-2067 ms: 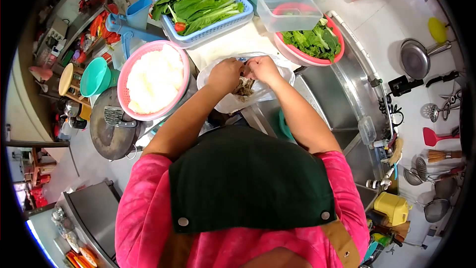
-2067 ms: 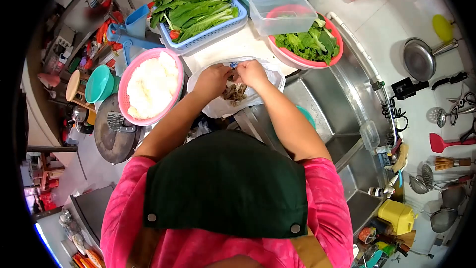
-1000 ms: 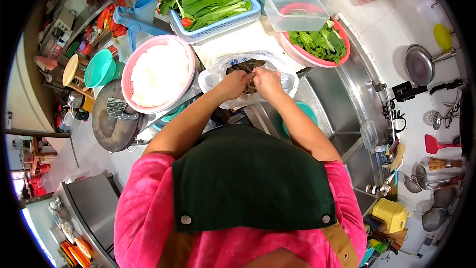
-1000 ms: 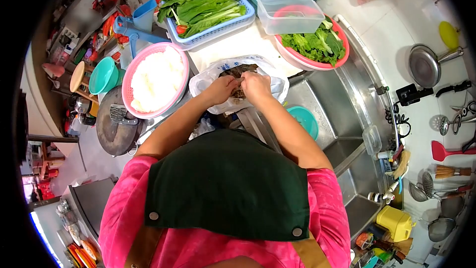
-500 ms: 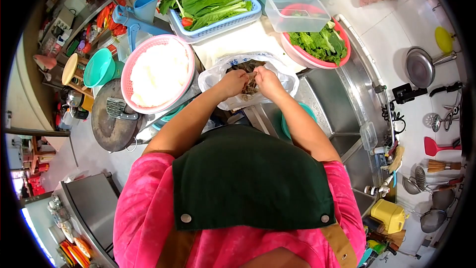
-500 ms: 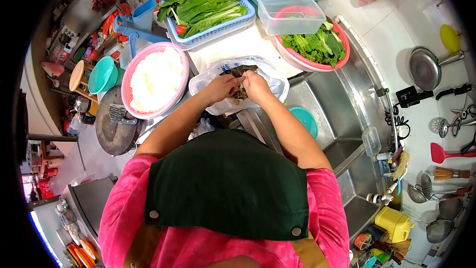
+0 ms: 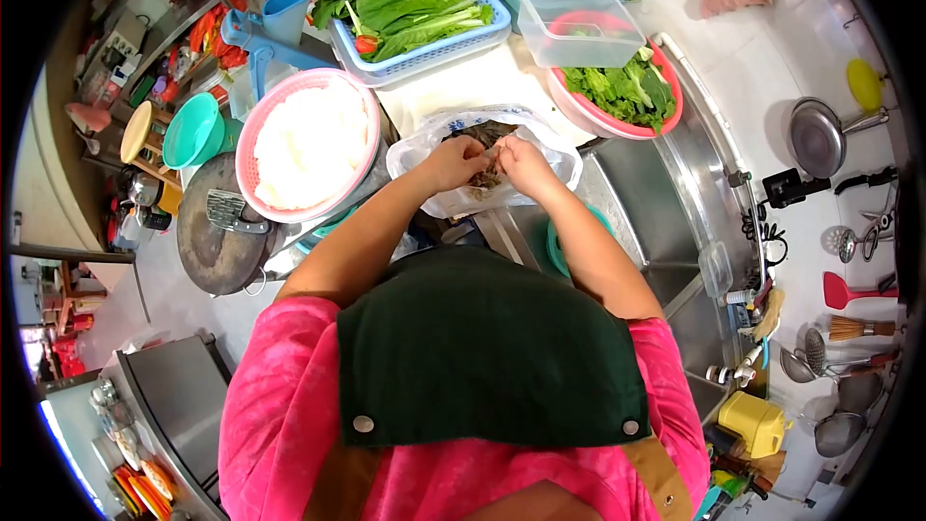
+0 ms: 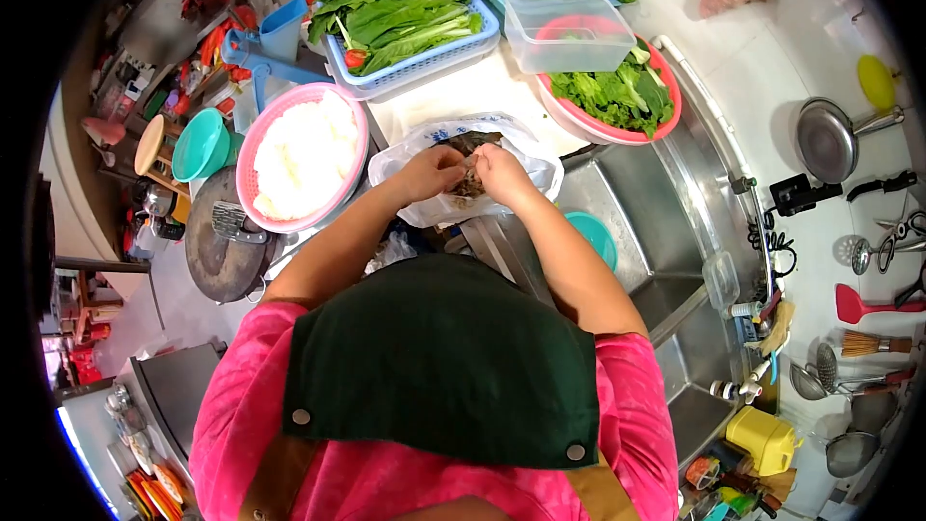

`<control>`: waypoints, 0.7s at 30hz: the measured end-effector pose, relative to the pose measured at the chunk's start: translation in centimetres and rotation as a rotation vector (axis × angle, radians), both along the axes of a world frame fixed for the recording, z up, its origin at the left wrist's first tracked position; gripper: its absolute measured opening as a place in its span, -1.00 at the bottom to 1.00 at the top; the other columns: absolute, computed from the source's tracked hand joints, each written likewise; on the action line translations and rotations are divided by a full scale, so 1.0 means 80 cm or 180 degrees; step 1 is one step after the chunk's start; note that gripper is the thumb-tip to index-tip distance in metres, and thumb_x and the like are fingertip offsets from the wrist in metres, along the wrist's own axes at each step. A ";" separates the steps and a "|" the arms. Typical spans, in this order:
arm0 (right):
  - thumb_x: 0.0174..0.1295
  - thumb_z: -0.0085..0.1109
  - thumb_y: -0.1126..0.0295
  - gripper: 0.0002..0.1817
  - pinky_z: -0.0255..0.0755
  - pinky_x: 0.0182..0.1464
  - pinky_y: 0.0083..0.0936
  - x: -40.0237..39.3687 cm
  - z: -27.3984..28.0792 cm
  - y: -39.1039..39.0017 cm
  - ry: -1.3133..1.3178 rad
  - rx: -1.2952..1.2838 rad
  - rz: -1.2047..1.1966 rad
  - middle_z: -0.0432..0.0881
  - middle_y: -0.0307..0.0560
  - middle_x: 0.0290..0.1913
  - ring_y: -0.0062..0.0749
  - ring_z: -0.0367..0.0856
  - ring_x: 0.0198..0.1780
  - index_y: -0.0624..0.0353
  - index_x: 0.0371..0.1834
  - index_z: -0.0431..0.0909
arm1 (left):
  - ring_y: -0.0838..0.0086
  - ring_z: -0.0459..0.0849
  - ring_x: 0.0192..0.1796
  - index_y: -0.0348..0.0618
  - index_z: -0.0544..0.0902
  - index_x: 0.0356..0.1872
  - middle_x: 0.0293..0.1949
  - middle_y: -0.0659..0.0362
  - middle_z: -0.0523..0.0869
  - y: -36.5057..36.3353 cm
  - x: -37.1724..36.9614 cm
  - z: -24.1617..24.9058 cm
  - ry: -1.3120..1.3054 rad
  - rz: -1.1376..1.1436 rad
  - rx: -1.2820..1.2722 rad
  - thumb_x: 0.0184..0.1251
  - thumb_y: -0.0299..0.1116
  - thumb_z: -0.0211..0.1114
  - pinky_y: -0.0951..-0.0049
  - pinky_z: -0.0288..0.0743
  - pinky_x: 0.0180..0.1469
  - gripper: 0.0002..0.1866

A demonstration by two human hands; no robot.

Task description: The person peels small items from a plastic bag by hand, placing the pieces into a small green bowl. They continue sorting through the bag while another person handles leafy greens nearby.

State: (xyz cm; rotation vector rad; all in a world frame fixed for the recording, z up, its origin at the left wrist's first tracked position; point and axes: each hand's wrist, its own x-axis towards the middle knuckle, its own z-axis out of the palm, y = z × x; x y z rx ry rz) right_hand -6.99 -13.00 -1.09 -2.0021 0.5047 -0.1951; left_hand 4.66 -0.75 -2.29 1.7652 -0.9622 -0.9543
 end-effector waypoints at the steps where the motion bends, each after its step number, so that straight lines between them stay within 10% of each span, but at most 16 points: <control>1: 0.13 -0.17 0.42 -0.81 0.37 -0.34 -0.39 0.000 0.002 0.002 0.0005 0.0001 0.0009 0.53 0.03 -0.51 -0.22 0.52 -0.43 0.27 -0.37 0.44 | 0.58 0.45 -0.53 -0.25 0.52 -0.36 -0.59 0.24 0.54 0.001 -0.002 -0.003 -0.0044 0.0160 -0.0414 0.22 -0.30 0.06 0.56 0.31 -0.50 -0.79; 10: 0.09 -0.10 0.38 -0.81 0.39 -0.28 -0.25 0.000 0.026 0.018 -0.0406 -0.1867 0.0108 0.52 0.17 -0.44 0.05 0.50 -0.33 0.23 -0.33 0.47 | 0.37 0.53 -0.44 -0.27 0.52 -0.37 -0.51 0.06 0.57 0.005 -0.014 0.025 -0.1278 -0.0103 -0.0373 0.26 -0.32 0.00 0.38 0.39 -0.35 -0.78; 16: 0.11 -0.14 0.42 -0.82 0.34 -0.48 -0.50 0.007 0.015 0.011 -0.0435 0.0730 -0.0151 0.48 -0.11 -0.62 -0.41 0.48 -0.54 0.27 -0.40 0.47 | 0.62 0.29 -0.54 -0.13 0.44 -0.51 -0.63 0.30 0.39 0.006 -0.008 0.043 0.1004 -0.0080 -0.0203 0.33 -0.31 -0.08 0.59 0.19 -0.47 -0.76; 21: 0.13 -0.14 0.43 -0.82 0.26 -0.53 -0.68 0.006 0.014 0.014 -0.0184 0.2193 -0.0417 0.45 -0.24 -0.63 -0.60 0.37 -0.59 0.24 -0.44 0.48 | 0.63 0.29 -0.55 -0.13 0.44 -0.49 -0.62 0.31 0.39 0.006 -0.006 0.034 0.1376 -0.0129 -0.0278 0.32 -0.31 -0.06 0.63 0.16 -0.44 -0.78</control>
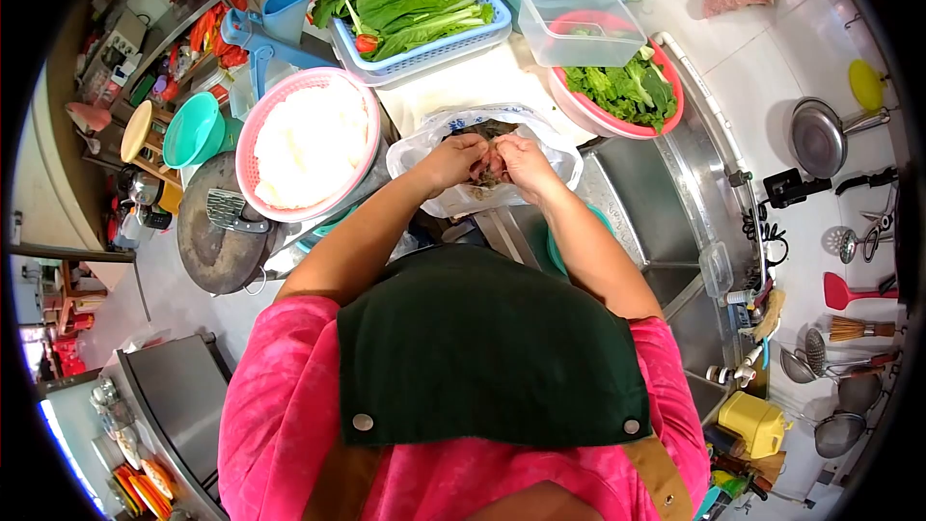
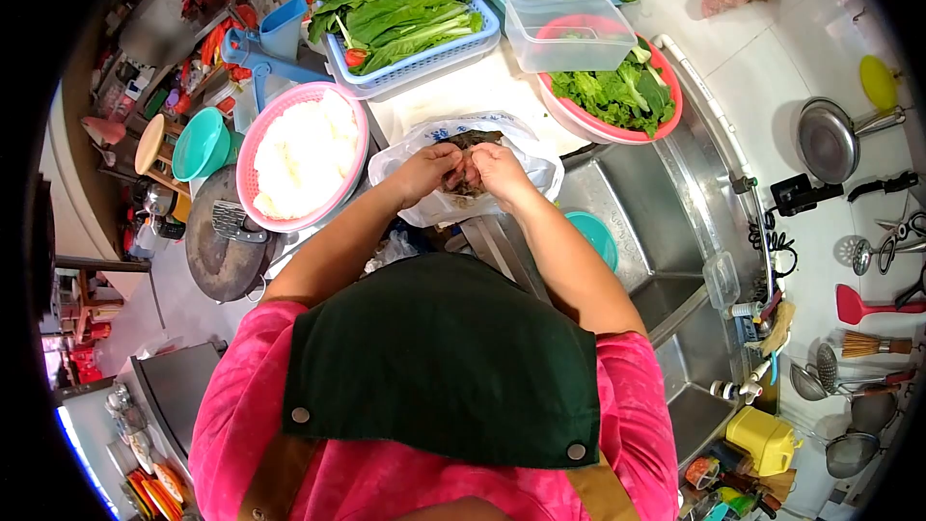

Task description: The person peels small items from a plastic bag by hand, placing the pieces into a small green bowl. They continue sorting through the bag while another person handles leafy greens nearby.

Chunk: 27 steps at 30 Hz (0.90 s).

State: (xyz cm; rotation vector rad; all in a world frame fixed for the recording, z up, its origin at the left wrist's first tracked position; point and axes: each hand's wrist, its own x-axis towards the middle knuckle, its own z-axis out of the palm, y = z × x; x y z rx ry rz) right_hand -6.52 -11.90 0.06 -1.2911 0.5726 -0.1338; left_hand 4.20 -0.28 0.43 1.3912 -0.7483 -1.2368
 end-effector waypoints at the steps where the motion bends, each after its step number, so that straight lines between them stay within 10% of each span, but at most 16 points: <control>1: 0.13 -0.14 0.43 -0.82 0.26 -0.53 -0.68 0.001 -0.003 0.000 0.0001 -0.0001 0.0001 0.45 -0.24 -0.63 -0.60 0.37 -0.59 0.24 -0.44 0.48 | 0.63 0.29 -0.54 -0.14 0.44 -0.48 -0.62 0.31 0.39 0.000 0.000 -0.001 0.0047 -0.0021 0.0016 0.32 -0.31 -0.06 0.63 0.15 -0.43 -0.79; 9: 0.10 -0.07 0.40 -0.82 0.39 -0.29 -0.30 -0.009 -0.004 -0.010 0.0046 -0.2840 -0.0259 0.53 0.18 -0.46 0.00 0.53 -0.37 0.28 -0.42 0.47 | 0.62 0.36 -0.58 -0.19 0.47 -0.41 -0.58 0.27 0.46 0.003 0.003 -0.001 0.0061 0.0435 0.0229 0.33 -0.30 -0.03 0.63 0.23 -0.51 -0.79; 27: 0.09 -0.02 0.39 -0.82 0.42 -0.37 -0.43 -0.004 0.009 0.007 -0.0117 -0.2104 -0.0472 0.56 0.10 -0.53 -0.18 0.57 -0.46 0.28 -0.38 0.52 | 0.69 0.50 -0.45 -0.30 0.55 -0.35 -0.48 0.26 0.60 -0.004 -0.013 0.011 -0.0817 0.1332 -0.0740 0.02 -0.51 0.27 0.68 0.38 -0.40 -0.84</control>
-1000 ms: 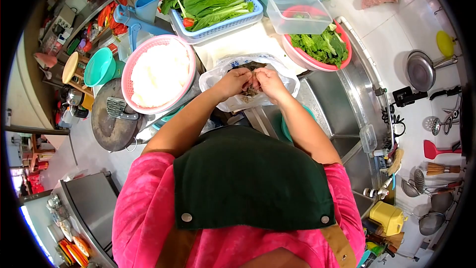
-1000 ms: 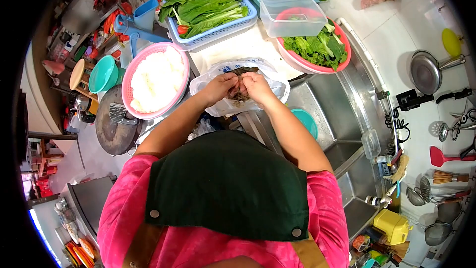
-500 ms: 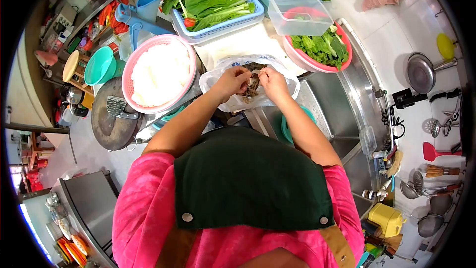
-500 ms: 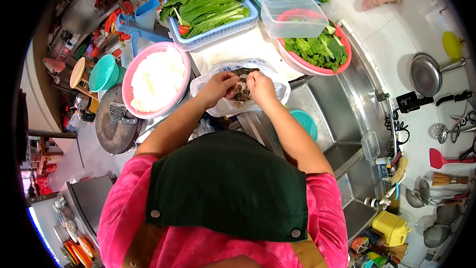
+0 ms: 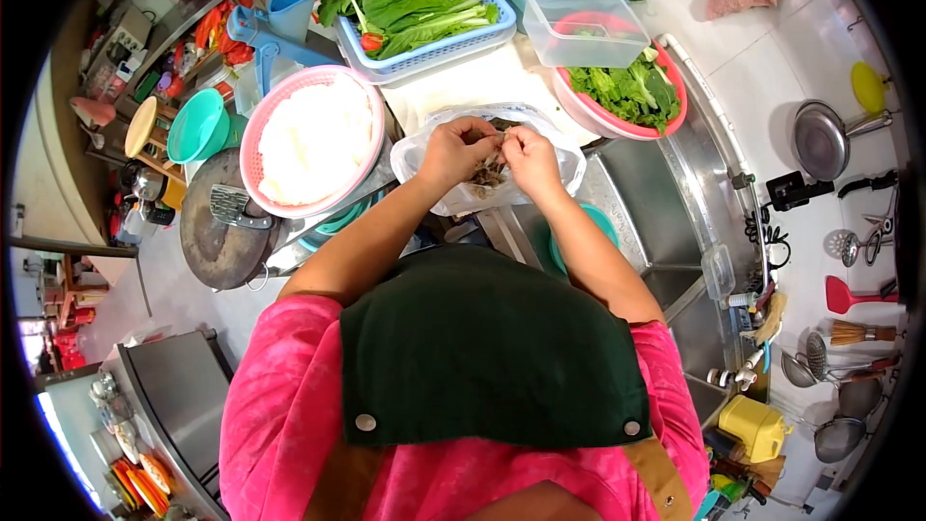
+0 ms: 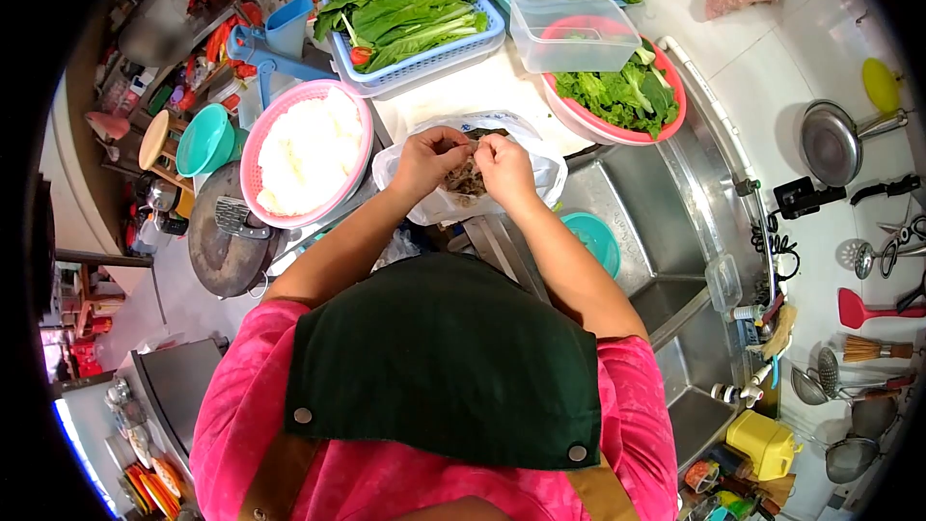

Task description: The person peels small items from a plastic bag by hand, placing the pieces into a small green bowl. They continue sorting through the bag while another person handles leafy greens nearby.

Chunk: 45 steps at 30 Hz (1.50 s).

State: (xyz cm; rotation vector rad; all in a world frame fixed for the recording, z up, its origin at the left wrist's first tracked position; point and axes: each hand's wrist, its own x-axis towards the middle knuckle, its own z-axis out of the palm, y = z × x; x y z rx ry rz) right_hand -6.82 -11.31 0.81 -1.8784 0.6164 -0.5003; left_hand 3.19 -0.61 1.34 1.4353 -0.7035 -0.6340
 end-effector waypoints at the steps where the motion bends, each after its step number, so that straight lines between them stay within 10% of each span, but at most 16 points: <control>1: 0.09 -0.02 0.39 -0.82 0.42 -0.37 -0.43 0.000 0.000 0.001 0.0000 0.0002 0.0003 0.56 0.10 -0.53 -0.18 0.57 -0.46 0.28 -0.38 0.52 | 0.69 0.50 -0.46 -0.31 0.56 -0.36 -0.49 0.26 0.60 0.000 0.001 -0.002 -0.0006 -0.0097 0.0030 0.02 -0.51 0.27 0.69 0.38 -0.41 -0.86; 9: 0.13 -0.05 0.46 -0.83 0.33 -0.46 -0.66 -0.005 0.002 0.008 -0.0136 -0.1038 0.0000 0.52 -0.21 -0.58 -0.62 0.45 -0.53 0.30 -0.34 0.52 | 0.69 0.50 -0.46 -0.32 0.58 -0.37 -0.48 0.25 0.61 0.008 -0.010 0.006 0.0005 0.0037 0.0120 0.02 -0.50 0.25 0.70 0.39 -0.42 -0.87; 24: 0.11 -0.06 0.45 -0.82 0.38 -0.43 -0.54 -0.003 0.002 0.012 -0.0285 0.0576 0.0225 0.56 0.00 -0.55 -0.46 0.52 -0.53 0.31 -0.40 0.53 | 0.68 0.53 -0.42 -0.31 0.57 -0.41 -0.46 0.23 0.61 0.016 -0.010 0.010 -0.0453 -0.0317 0.0232 0.02 -0.50 0.26 0.68 0.43 -0.36 -0.89; 34: 0.11 0.00 0.41 -0.83 0.40 -0.36 -0.48 -0.002 0.012 0.019 -0.0315 -0.0308 0.0086 0.57 0.06 -0.49 -0.26 0.56 -0.46 0.29 -0.37 0.52 | 0.57 0.56 -0.41 -0.31 0.49 -0.31 -0.40 0.20 0.58 0.023 -0.011 0.015 0.1139 -0.0210 -0.0498 0.06 -0.59 0.20 0.61 0.47 -0.35 -0.85; 45: 0.11 0.01 0.43 -0.83 0.40 -0.39 -0.51 -0.001 0.005 0.020 -0.0458 -0.0142 0.0008 0.58 0.05 -0.51 -0.31 0.57 -0.48 0.33 -0.35 0.51 | 0.62 0.55 -0.39 -0.33 0.49 -0.25 -0.39 0.22 0.57 0.017 -0.013 0.004 0.0072 0.0173 -0.0388 0.07 -0.56 0.22 0.65 0.46 -0.33 -0.81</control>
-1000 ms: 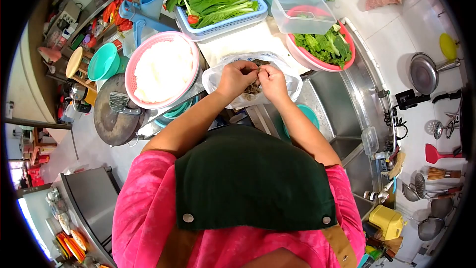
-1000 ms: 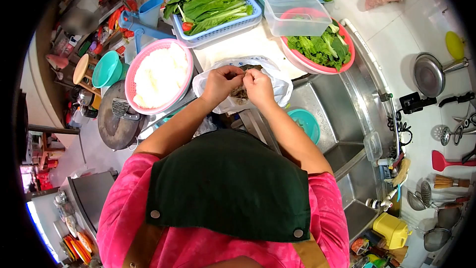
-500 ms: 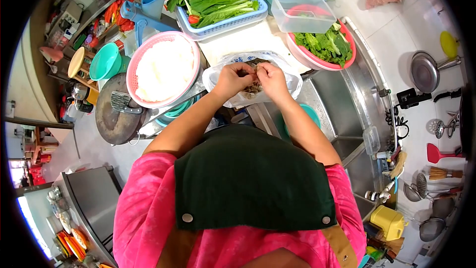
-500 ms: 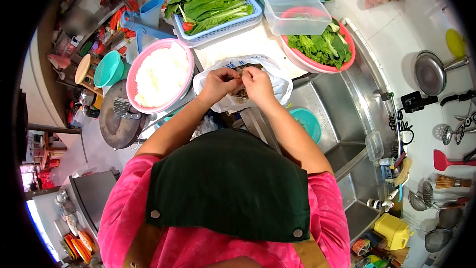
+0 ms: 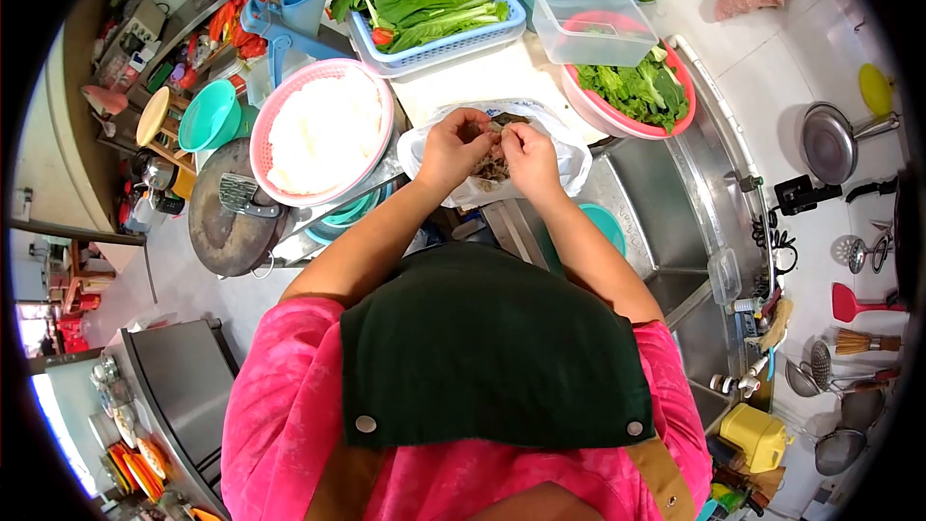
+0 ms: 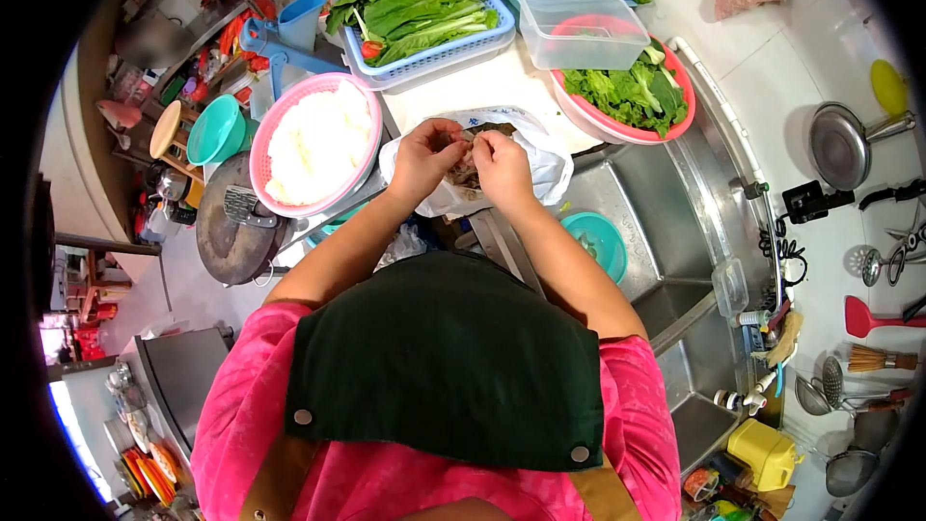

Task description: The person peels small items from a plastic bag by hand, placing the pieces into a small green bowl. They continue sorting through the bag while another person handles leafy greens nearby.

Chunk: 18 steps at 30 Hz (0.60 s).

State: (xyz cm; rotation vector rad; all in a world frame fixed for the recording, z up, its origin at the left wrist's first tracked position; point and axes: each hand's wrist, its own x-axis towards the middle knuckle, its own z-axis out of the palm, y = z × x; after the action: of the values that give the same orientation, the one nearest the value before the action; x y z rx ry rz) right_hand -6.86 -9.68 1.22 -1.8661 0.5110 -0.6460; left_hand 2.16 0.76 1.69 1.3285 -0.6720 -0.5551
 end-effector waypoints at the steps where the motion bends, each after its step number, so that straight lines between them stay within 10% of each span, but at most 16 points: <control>1: 0.11 0.01 0.43 -0.83 0.40 -0.39 -0.51 0.000 0.001 0.001 -0.0001 0.0002 0.0005 0.58 0.05 -0.51 -0.31 0.57 -0.48 0.33 -0.35 0.51 | 0.63 0.55 -0.39 -0.32 0.51 -0.28 -0.40 0.22 0.59 0.000 -0.002 0.002 -0.0076 0.0081 0.0029 0.07 -0.54 0.23 0.65 0.46 -0.33 -0.82; 10: 0.09 0.02 0.44 -0.85 0.41 -0.38 -0.45 -0.003 0.009 0.006 -0.0079 -0.0309 -0.0150 0.56 0.11 -0.50 -0.18 0.56 -0.46 0.31 -0.37 0.52 | 0.68 0.55 -0.39 -0.28 0.59 -0.32 -0.45 0.26 0.63 0.003 -0.007 0.012 -0.1038 0.0169 0.0370 0.04 -0.46 0.27 0.67 0.45 -0.31 -0.83; 18: 0.07 0.00 0.47 -0.87 0.40 -0.38 -0.43 -0.010 -0.001 0.008 -0.0064 -0.0220 0.0211 0.54 0.14 -0.49 -0.11 0.55 -0.46 0.32 -0.39 0.49 | 0.66 0.53 -0.45 -0.33 0.59 -0.36 -0.49 0.24 0.61 0.006 0.012 0.022 -0.0264 -0.0525 0.0873 0.02 -0.51 0.21 0.65 0.44 -0.37 -0.85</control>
State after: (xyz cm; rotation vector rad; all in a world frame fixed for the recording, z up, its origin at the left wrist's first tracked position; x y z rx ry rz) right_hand -7.66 -9.03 1.15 -1.9313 0.4166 -0.6448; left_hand 3.15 1.20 3.48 1.5672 -0.7993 -0.7490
